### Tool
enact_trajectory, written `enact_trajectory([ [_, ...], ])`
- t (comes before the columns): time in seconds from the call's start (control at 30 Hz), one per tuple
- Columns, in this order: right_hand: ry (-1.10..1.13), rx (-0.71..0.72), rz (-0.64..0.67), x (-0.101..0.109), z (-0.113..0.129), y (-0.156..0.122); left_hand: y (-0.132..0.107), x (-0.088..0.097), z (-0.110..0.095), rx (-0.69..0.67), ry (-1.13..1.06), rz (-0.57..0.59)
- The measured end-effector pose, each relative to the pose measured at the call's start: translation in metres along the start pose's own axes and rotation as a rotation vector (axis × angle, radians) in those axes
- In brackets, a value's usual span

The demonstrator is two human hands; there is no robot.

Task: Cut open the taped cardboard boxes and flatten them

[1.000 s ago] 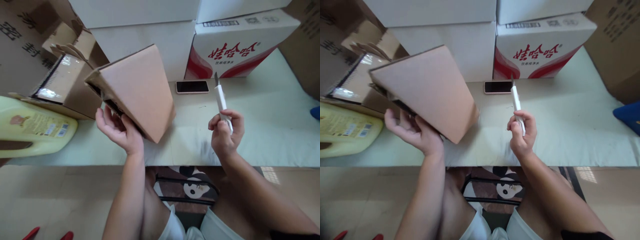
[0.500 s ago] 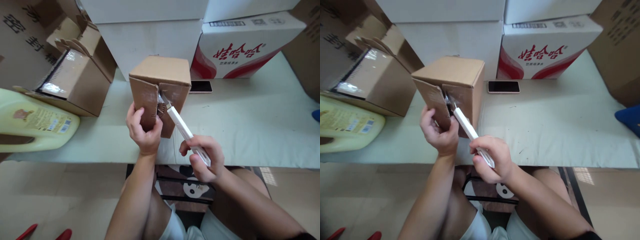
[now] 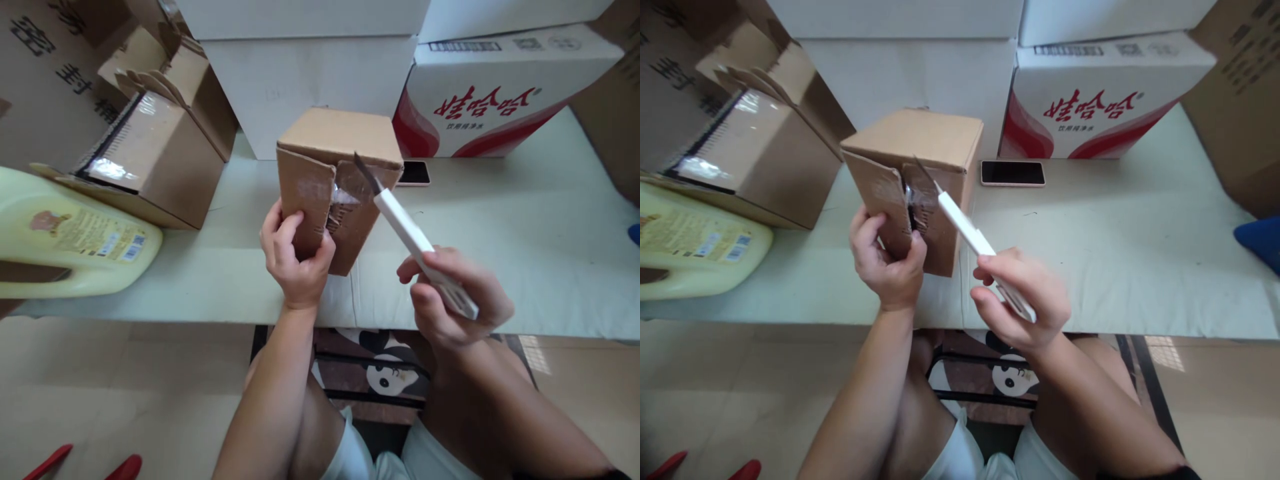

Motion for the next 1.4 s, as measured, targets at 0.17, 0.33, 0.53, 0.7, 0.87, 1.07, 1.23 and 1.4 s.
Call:
enact_trajectory([
  [0.17, 0.032, -0.053, -0.006, 0.001, 0.0, 0.0, 0.001, -0.001, 0.001, -0.163, -0.063, -0.09],
  [0.33, 0.015, -0.149, 0.036, -0.002, 0.002, 0.003, 0.002, -0.003, 0.007, -0.235, -0.084, -0.13],
  [0.53, -0.068, -0.031, 0.078, -0.003, 0.011, 0.011, 0.002, -0.003, 0.004, -0.232, -0.039, -0.128],
  [0.7, -0.026, 0.028, 0.172, -0.012, 0.015, 0.01, 0.002, -0.003, 0.001, -0.246, -0.066, -0.127],
  [0.87, 0.006, -0.023, 0.266, -0.022, 0.01, 0.01, 0.0, -0.002, -0.002, -0.276, -0.032, -0.105],
  [1.07, 0.11, -0.077, 0.352, -0.023, 0.016, 0.003, 0.005, -0.004, 0.015, -0.076, -0.131, -0.079],
  [1.23, -0.14, -0.036, 0.063, 0.009, 0.007, 0.001, 0.024, 0.009, 0.04, 0.283, -0.352, -0.29],
  [1.4, -0.643, -0.449, 0.379, 0.017, -0.07, -0.023, 0.032, 0.004, 0.076, 0.822, -0.74, -0.23],
])
Point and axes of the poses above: each hand's wrist, its own y-axis towards the middle knuckle, its own x-axis out of the back of the hand, z = x × y, the point moved 5 cm from there along y, towards the middle knuckle, and after that the axes turned 8 degrees about x, right-handed, at the moved point
